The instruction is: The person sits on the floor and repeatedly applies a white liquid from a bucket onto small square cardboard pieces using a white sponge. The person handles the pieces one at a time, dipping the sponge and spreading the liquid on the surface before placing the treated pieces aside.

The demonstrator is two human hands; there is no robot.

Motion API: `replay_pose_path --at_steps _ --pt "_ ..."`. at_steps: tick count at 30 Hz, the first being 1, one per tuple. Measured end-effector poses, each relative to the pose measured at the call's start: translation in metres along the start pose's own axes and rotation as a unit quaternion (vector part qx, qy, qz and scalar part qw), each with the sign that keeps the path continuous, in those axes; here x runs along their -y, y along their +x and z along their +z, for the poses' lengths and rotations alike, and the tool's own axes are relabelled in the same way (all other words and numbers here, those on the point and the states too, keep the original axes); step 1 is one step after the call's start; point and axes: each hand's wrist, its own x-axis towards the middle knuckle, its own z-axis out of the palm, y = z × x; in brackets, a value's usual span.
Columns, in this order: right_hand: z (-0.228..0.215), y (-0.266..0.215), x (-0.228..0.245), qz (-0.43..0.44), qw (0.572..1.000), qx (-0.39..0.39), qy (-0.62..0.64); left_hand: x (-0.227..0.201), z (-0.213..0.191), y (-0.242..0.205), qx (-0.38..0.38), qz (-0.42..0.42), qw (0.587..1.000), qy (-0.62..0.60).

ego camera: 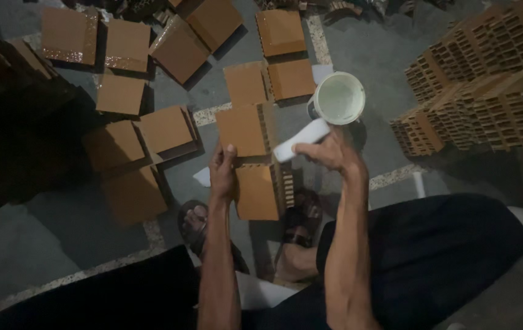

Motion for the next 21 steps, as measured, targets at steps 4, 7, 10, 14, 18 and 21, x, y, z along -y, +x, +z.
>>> replay_pose_path --at_steps 4,7,10,14,18,21 --pt "0.001 0.012 0.005 -0.053 0.995 -0.082 0.005 0.004 -0.001 0.0 0.012 -0.039 0.999 -0.017" --pt "-0.003 0.034 0.02 -0.109 0.984 -0.13 0.06 0.001 0.006 0.001 0.039 -0.035 0.999 -0.006" --pt "-0.005 0.038 0.022 -0.113 0.985 -0.12 0.05 -0.004 0.01 -0.001 0.012 -0.048 0.999 0.009" --pt "0.001 0.014 0.006 -0.066 0.996 -0.067 0.004 -0.013 0.009 -0.004 0.031 0.002 1.0 0.003" --pt "0.005 -0.015 -0.009 -0.051 0.998 -0.037 0.005 -0.024 0.013 0.0 0.035 0.035 0.999 -0.009" --pt "0.005 -0.024 -0.014 0.022 0.999 0.027 -0.022 -0.031 0.017 0.005 0.023 0.024 0.997 -0.075"
